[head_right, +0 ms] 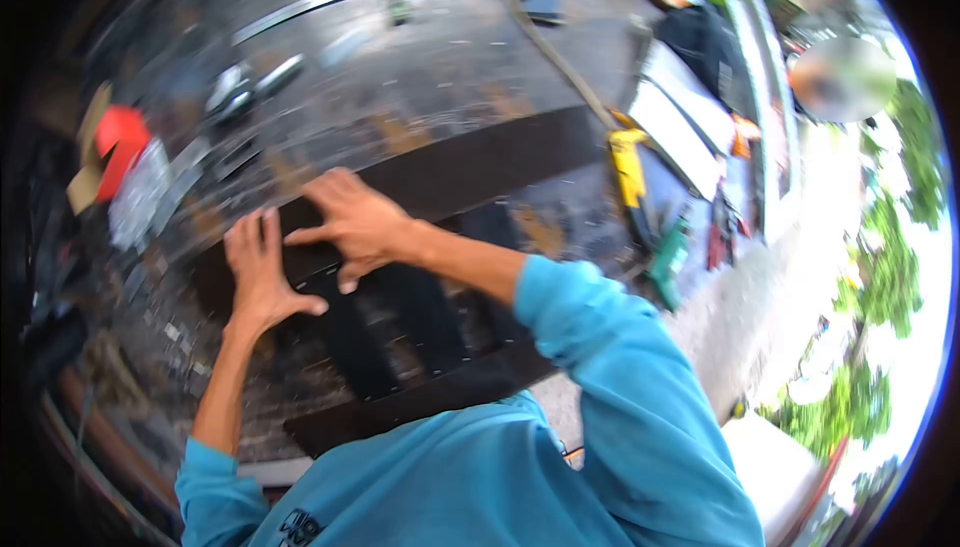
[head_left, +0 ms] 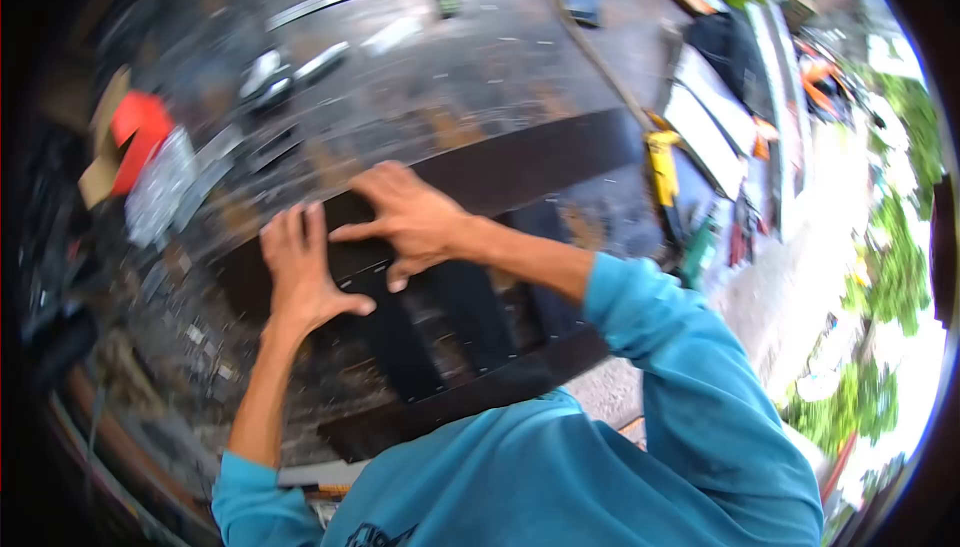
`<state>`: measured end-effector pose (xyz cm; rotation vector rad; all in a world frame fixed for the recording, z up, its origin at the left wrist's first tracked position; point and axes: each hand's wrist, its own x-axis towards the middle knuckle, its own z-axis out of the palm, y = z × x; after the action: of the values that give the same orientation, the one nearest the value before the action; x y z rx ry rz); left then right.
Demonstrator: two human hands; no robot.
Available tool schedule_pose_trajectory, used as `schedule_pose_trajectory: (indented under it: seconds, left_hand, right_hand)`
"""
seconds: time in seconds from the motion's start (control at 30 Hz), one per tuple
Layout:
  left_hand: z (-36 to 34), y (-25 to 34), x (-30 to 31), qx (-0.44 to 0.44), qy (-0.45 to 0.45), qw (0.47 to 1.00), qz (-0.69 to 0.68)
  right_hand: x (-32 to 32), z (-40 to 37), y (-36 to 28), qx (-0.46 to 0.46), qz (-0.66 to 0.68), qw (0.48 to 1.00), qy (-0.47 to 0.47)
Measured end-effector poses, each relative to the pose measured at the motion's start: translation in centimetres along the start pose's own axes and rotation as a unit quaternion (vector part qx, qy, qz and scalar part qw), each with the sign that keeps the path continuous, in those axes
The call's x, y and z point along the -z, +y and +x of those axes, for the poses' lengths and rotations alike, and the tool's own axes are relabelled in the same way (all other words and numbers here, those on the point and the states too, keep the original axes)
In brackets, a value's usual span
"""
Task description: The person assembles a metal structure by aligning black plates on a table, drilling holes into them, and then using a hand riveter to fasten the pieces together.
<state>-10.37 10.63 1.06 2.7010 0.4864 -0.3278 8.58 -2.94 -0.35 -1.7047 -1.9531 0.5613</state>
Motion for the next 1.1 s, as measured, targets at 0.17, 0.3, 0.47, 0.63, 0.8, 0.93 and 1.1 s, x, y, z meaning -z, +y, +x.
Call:
schedule_pose_trajectory:
  seconds: [0.17, 0.3, 0.47, 0.63, 0.8, 0.93, 1.1]
  left_hand:
    - [0.1, 0.1, -0.9, 0.007, 0.008, 1.0, 0.008]
    - [-0.3, -0.8, -1.8, -0.002, 0.032, 0.999, 0.012]
    - [0.0, -0.6, -1.2, 0.008, 0.0, 1.0, -0.004]
    - [-0.2, -1.3, -1.6, -0.028, 0.012, 0.999, -0.023]
    - [-0.3, -1.6, -1.9, -0.018, 0.008, 1.0, -0.008]
    - [-0.5, -1.9, -2.6, -0.028, 0.02, 0.999, -0.016]
    - [-0.6, -1.8, -2.5, -0.036, 0.034, 0.998, -0.028]
  right_hand:
    - [-0.6, -0.4, 0.2, -0.007, -0.039, 0.999, -0.014]
    - [-1.0, -2.2, 0.1, -0.01, -0.073, 0.997, 0.009]
    - [7.0, -18.7, -2.1, -0.427, -0.073, 0.836, 0.337]
    - [3.9, -55.2, 0.2, -0.63, -0.086, 0.744, 0.204]
    - [5.0, -51.0, 0.6, -0.645, -0.081, 0.72, 0.243]
    - [7.4, -40.2, 0.1, -0.713, -0.236, 0.64, 0.163]
    - [0.3, -11.4, -10.8, -0.388, 0.07, 0.891, 0.225]
